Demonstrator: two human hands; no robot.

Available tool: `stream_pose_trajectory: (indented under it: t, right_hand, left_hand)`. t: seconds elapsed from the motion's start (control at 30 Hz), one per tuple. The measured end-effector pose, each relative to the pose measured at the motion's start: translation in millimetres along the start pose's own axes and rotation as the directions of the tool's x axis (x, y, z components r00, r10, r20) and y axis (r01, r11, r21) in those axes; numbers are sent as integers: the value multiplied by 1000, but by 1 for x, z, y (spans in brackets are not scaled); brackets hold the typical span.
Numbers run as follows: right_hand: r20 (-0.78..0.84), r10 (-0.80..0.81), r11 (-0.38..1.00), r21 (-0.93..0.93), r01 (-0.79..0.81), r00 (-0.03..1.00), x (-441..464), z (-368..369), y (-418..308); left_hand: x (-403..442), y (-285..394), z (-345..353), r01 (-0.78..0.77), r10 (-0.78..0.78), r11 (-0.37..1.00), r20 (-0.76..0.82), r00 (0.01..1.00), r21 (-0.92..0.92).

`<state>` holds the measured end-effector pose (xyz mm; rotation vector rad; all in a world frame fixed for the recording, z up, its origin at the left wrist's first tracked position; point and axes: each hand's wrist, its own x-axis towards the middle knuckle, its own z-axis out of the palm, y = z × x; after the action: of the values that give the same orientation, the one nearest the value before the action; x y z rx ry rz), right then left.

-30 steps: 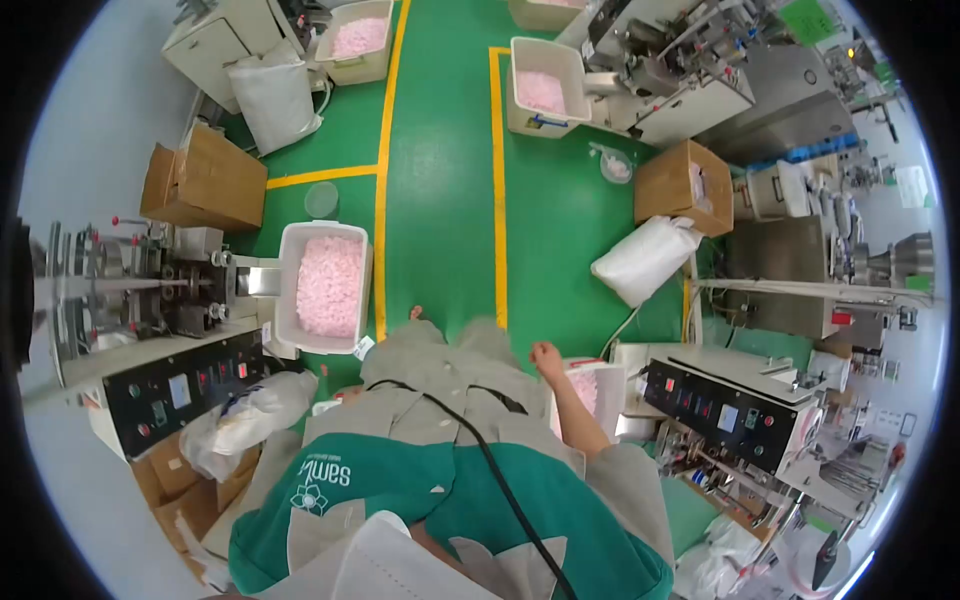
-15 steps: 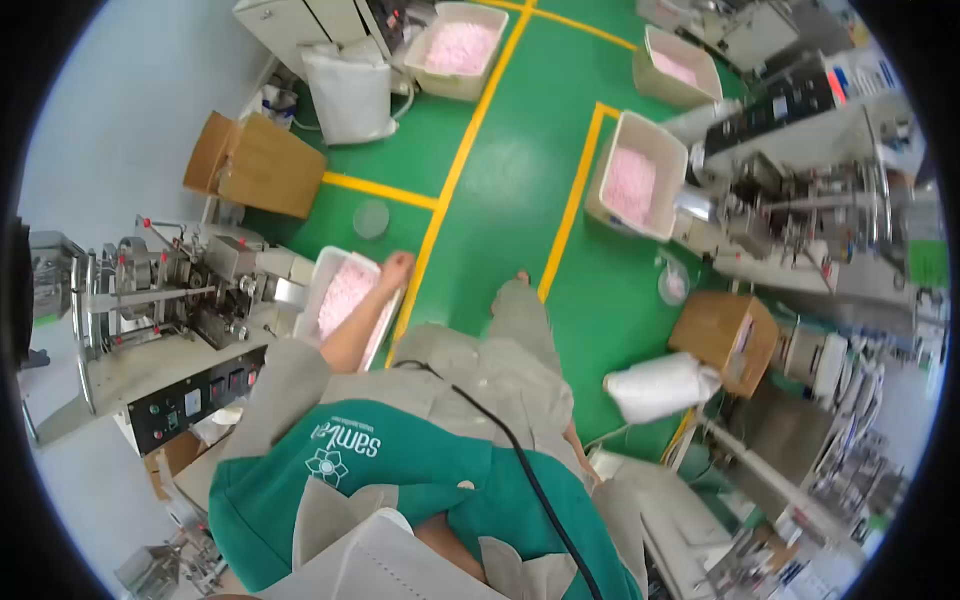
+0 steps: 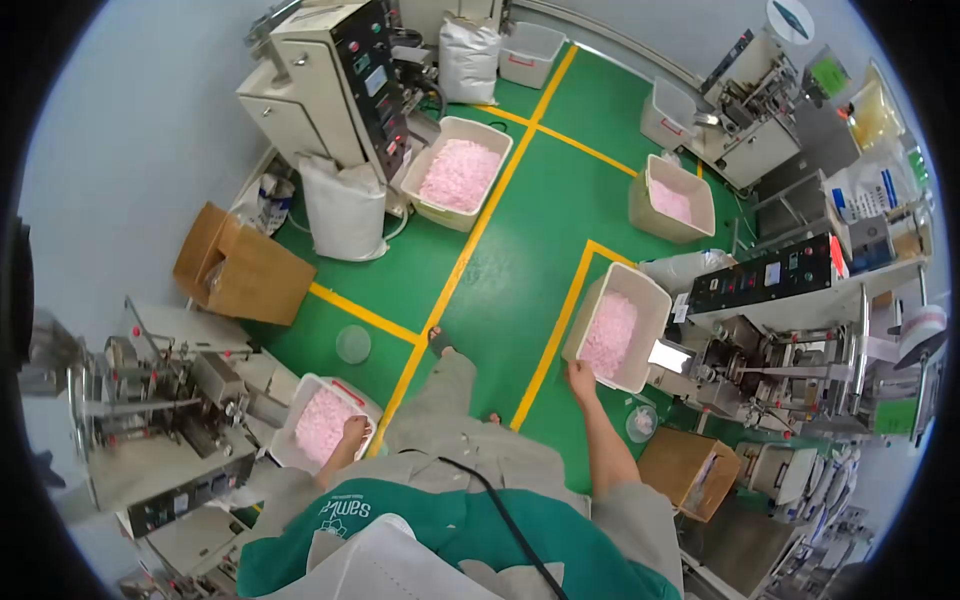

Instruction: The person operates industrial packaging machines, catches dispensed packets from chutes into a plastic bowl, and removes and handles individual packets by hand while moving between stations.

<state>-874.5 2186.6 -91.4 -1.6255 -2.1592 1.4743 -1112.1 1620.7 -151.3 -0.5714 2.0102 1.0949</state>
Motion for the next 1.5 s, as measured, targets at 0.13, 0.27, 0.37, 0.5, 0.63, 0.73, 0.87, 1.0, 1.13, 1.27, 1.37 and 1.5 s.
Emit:
stream_pose_trajectory:
  t: [0.13, 0.27, 0.37, 0.5, 0.63, 0.73, 0.87, 1.0, 1.13, 1.27, 1.37, 1.5]
  right_hand:
    - [350, 29, 996, -89, 2, 936, 35, 79, -76]
    - [531, -296, 796, -322, 512, 794, 51, 97, -202]
    - [322, -431, 839, -200, 506, 843, 88, 102, -252]
    - [251, -345, 914, -130, 385, 904, 114, 83, -313]
    - [311, -264, 898, -265, 350, 913, 147, 60, -294]
    - [335, -227, 915, -249, 318, 915, 181, 42, -245]
    - [418, -67, 886, -393, 247, 906, 227, 9, -196]
    - [516, 5, 763, -556, 330, 857, 278, -16, -171]
    - [645, 45, 692, -571, 442, 763, 319, -16, -178]
    - [770, 56, 576, -545, 610, 635, 337, 11, -205]
    - [865, 37, 468, -458, 756, 500, 330, 44, -210]
    - [900, 86, 338, -431, 837, 428, 291, 104, -211]
  left_hand:
    - [121, 71, 11, -515, 612, 569, 89, 786, 641]
    - [23, 433, 18, -655, 659, 743, -24, 752, -140]
    - [-115, 647, -10, -943, 992, 122, 5, 127, -311]
    - [-240, 756, -8, -598, 772, -549, -80, -630, -584]
    - [-274, 772, 27, -530, 639, -560, 75, -766, -637]
    - [-264, 790, 46, -641, 735, -537, 68, -674, -548]
    - [-239, 808, 56, -798, 869, -473, -50, -492, -374]
    - [-213, 805, 54, -889, 911, -401, -200, -361, -221]
    - [-169, 784, 39, -957, 893, -278, -388, -226, -82]
    - [-97, 737, 24, -999, 801, -17, -598, 11, -42]
    - [31, 679, 48, -957, 593, 153, -752, 287, -245]
    - [245, 465, 124, -535, 304, 746, -511, 804, -396]
